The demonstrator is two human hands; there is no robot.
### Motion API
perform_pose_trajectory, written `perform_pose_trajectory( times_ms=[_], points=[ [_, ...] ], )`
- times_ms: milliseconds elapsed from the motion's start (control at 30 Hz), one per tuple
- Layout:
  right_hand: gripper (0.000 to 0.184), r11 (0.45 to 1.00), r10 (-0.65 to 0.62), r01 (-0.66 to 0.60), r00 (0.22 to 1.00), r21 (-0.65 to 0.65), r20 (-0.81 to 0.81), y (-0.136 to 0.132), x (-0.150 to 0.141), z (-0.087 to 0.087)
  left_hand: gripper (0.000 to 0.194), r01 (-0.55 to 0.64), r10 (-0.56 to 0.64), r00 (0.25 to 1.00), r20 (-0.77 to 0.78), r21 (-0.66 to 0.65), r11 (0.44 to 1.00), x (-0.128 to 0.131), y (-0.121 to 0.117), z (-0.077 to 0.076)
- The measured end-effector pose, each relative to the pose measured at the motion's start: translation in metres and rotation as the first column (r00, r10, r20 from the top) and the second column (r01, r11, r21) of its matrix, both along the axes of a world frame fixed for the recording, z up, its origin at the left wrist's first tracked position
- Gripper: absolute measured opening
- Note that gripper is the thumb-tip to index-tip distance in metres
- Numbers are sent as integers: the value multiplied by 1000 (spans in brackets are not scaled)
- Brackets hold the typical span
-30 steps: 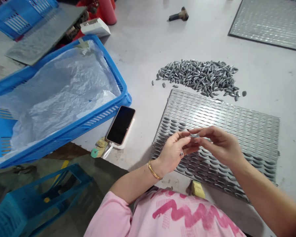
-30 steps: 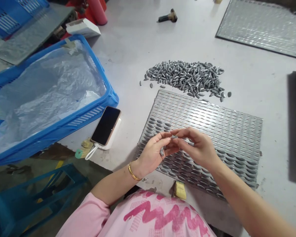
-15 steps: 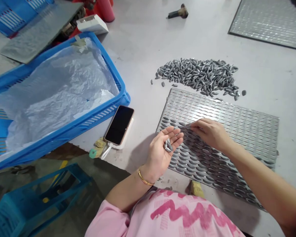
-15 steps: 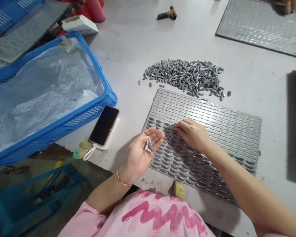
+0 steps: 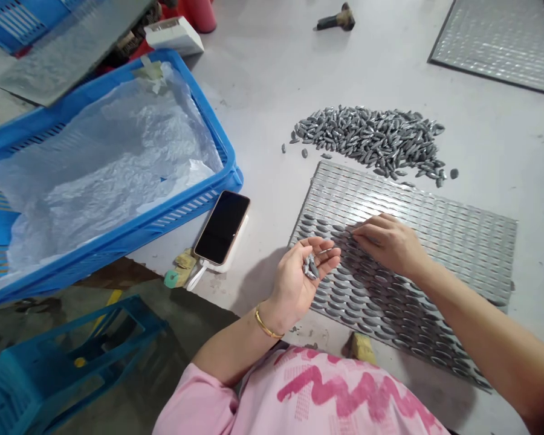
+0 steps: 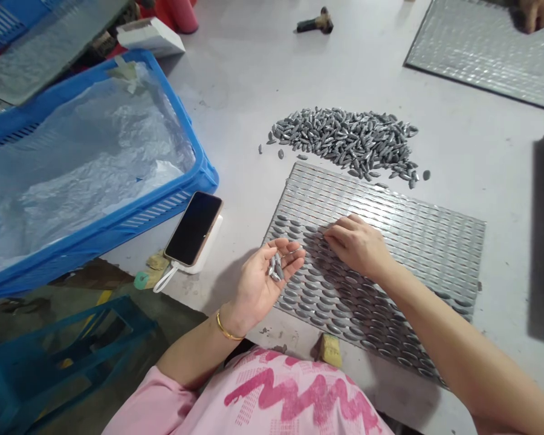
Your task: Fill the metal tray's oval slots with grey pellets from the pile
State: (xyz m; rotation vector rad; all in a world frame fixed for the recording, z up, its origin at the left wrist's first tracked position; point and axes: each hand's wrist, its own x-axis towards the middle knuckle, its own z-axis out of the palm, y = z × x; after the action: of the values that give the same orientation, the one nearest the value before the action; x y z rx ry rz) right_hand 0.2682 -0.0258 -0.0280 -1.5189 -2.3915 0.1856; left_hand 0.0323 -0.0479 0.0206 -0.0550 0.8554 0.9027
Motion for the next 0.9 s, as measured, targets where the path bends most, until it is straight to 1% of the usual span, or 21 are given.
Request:
perform_pose_trajectory(
  times_ms=[200,267,300,367,433,500,567,633,700,800,867,900],
  points=[
    [24,994,108,-107,991,-26,74,2,4,3,15,50,-48,998,41,-38,998,6,4,1],
    [24,992,118,-116,991,-42,57,2,6,5,17,71,-68,996,49,-54,996,8,6,2],
    [24,993,110,-108,994,-52,27,2,6,7,19,79,-75,996,53,-61,995,10,6,3],
    [24,996,67,-72,994,-61,-84,-1,3,13,22,93,-88,994,63,-74,993,13,7,3],
    [25,997,26,-41,975,-64,-221,-8,-5,23,26,112,-105,991,84,-80,990,16,7,2],
    [29,995,29,-57,949,-78,-315,-18,-16,33,28,135,-128,985,117,-62,989,20,5,0],
    [30,990,65,-104,937,-96,-342,-28,-28,41,32,163,-158,975,158,-18,987,24,2,-3],
    [24,990,64,-104,934,-97,-351,-37,-37,45,34,184,-184,964,194,17,983,29,-2,-5],
    [16,995,10,-48,926,-92,-378,-45,-38,46,33,195,-196,961,196,22,981,33,-6,-6],
    [10,988,-117,51,869,-148,-481,-59,-30,46,22,213,-218,970,107,61,975,38,-14,-7],
    [7,973,-209,116,816,-202,-539,-68,-22,46,16,274,-279,960,23,123,954,41,-19,-8],
    [7,964,-248,144,796,-225,-552,-72,-18,46,16,317,-318,948,-21,147,937,42,-22,-9]
  ],
)
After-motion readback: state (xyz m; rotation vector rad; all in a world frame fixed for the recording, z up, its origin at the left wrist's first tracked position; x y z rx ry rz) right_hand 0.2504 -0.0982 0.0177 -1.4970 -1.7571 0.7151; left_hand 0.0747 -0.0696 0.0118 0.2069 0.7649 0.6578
